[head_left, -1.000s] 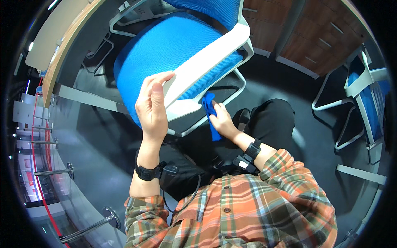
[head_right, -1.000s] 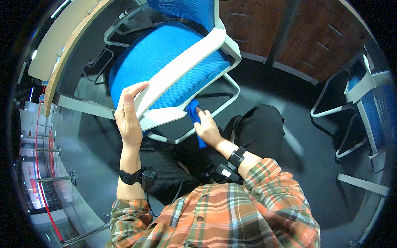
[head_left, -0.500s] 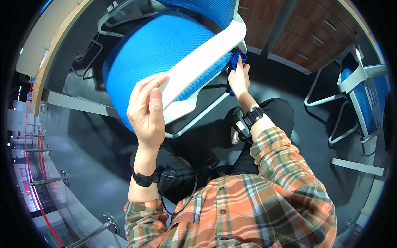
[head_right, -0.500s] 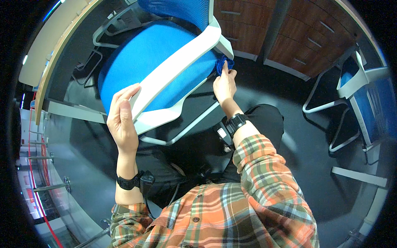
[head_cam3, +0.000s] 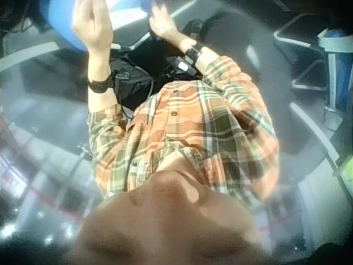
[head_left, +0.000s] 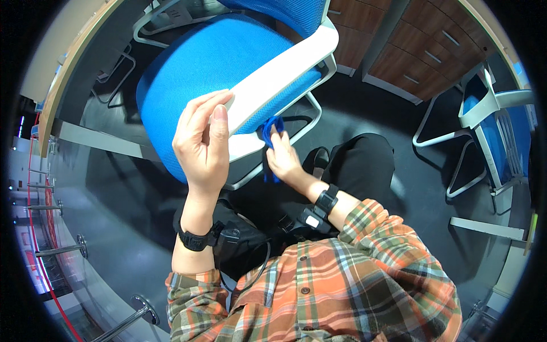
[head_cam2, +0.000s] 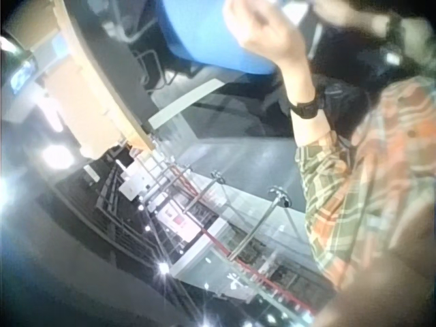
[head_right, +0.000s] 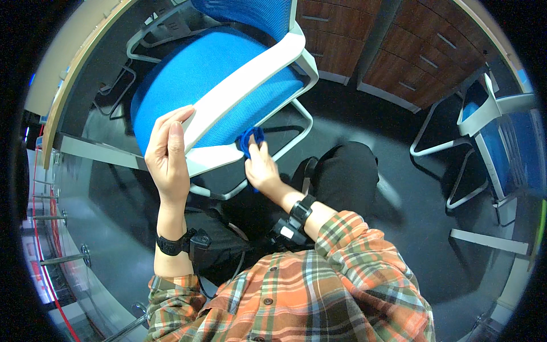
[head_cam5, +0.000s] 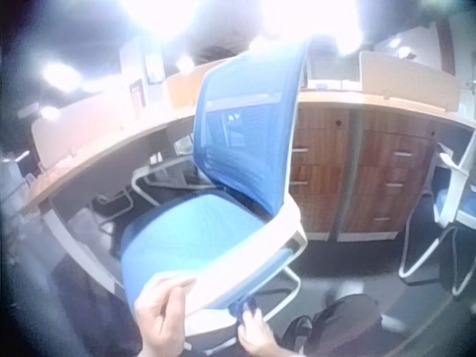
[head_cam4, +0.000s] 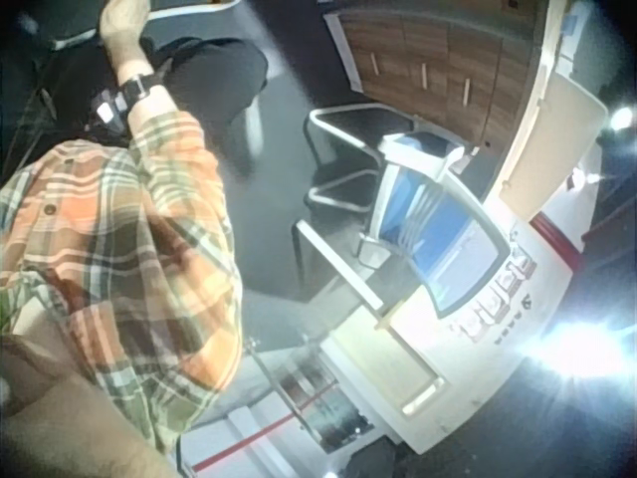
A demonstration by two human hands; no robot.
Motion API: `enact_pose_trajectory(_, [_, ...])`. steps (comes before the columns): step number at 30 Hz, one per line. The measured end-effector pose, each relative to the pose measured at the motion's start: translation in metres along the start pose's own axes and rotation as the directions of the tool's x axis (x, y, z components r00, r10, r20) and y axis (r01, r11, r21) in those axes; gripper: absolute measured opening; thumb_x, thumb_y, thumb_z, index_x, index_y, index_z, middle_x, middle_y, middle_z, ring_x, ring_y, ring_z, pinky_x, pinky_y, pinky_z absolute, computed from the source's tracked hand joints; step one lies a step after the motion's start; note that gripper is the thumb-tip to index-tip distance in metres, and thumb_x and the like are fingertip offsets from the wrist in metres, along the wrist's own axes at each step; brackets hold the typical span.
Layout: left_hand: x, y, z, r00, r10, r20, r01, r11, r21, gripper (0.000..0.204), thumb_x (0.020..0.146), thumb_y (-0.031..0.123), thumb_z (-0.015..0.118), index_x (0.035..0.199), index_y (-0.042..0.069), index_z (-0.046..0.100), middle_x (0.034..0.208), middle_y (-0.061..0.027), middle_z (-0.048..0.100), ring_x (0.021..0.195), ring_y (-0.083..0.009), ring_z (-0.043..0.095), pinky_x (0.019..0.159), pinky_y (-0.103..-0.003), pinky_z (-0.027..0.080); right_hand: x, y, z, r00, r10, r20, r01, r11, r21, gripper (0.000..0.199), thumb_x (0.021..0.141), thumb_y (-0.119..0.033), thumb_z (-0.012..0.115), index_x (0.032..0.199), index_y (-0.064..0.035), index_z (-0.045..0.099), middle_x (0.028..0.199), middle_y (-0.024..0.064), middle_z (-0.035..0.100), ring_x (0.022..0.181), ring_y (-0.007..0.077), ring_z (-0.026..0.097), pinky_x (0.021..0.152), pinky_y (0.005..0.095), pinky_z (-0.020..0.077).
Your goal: The person wipes the underside, seat, and back of a blue mesh chair using a blue cloth. They rotate the chair to access different sides and continue wiping the frame and mesh surfaces.
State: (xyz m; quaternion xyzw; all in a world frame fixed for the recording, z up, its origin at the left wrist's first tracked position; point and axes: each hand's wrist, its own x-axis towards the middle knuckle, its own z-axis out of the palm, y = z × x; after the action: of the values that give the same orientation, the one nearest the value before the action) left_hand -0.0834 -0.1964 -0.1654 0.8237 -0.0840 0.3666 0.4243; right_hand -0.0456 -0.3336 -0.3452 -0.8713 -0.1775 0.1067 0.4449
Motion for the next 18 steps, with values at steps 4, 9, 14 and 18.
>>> enact_pose_trajectory(4, [-0.002, -0.001, -0.001, 0.999, 0.038, 0.0, -0.038, 0.999, 0.021, 0.023, 0.095, 0.016, 0.057, 0.103, 0.0, 0.071, 0.101, -0.0125, 0.068, 0.088, -0.0175, 0.064, 0.07, -0.025, 0.047, 0.001, -0.005, -0.043, 0.969, 0.09, 0.232, -0.228, 0.688, 0.688, 0.029, 0.081, -0.007, 0.052, 0.107, 0.0, 0.063, 0.098, 0.0166, 0.06, 0.088, 0.0282, 0.057, 0.076, 0.0375, 0.0482])
enact_pose_trajectory(9, [-0.006, -0.002, -0.001, 0.999, 0.051, -0.009, -0.051, 0.999, -0.006, 0.023, 0.096, 0.016, 0.055, 0.102, 0.0, 0.071, 0.101, -0.013, 0.068, 0.09, -0.019, 0.064, 0.075, -0.027, 0.048, 0.021, -0.031, -0.124, 0.937, 0.3, 0.178, -0.259, 0.257, 0.931, 0.036, 0.085, -0.022, 0.054, 0.118, -0.0075, 0.052, 0.109, 0.0147, 0.058, 0.101, 0.0283, 0.059, 0.093, 0.0475, 0.0482])
enact_pose_trajectory(14, [-0.002, -0.003, -0.001, 1.0, 0.031, 0.004, -0.031, 1.0, 0.004, 0.027, 0.098, 0.019, 0.051, 0.101, 0.001, 0.071, 0.101, -0.0105, 0.068, 0.098, -0.0223, 0.062, 0.086, -0.03, 0.046, 0.032, -0.068, -0.171, 0.987, 0.155, 0.051, -0.076, 0.16, 0.984, 0.046, 0.092, -0.025, 0.052, 0.129, 0.0009, 0.044, 0.115, 0.0187, 0.059, 0.104, 0.0302, 0.061, 0.092, 0.0495, 0.0502])
enact_pose_trajectory(18, [0.001, -0.004, -0.003, 0.999, 0.042, 0.031, -0.045, 0.994, 0.096, 0.032, 0.1, 0.025, 0.047, 0.103, 0.003, 0.071, 0.106, -0.0093, 0.067, 0.108, -0.0246, 0.058, 0.094, -0.032, 0.043, 0.018, -0.082, -0.155, 0.984, 0.168, 0.057, -0.086, 0.17, 0.982, 0.041, 0.09, -0.025, 0.055, 0.123, -0.001, 0.047, 0.109, 0.0155, 0.06, 0.099, 0.0275, 0.061, 0.089, 0.0476, 0.0513])
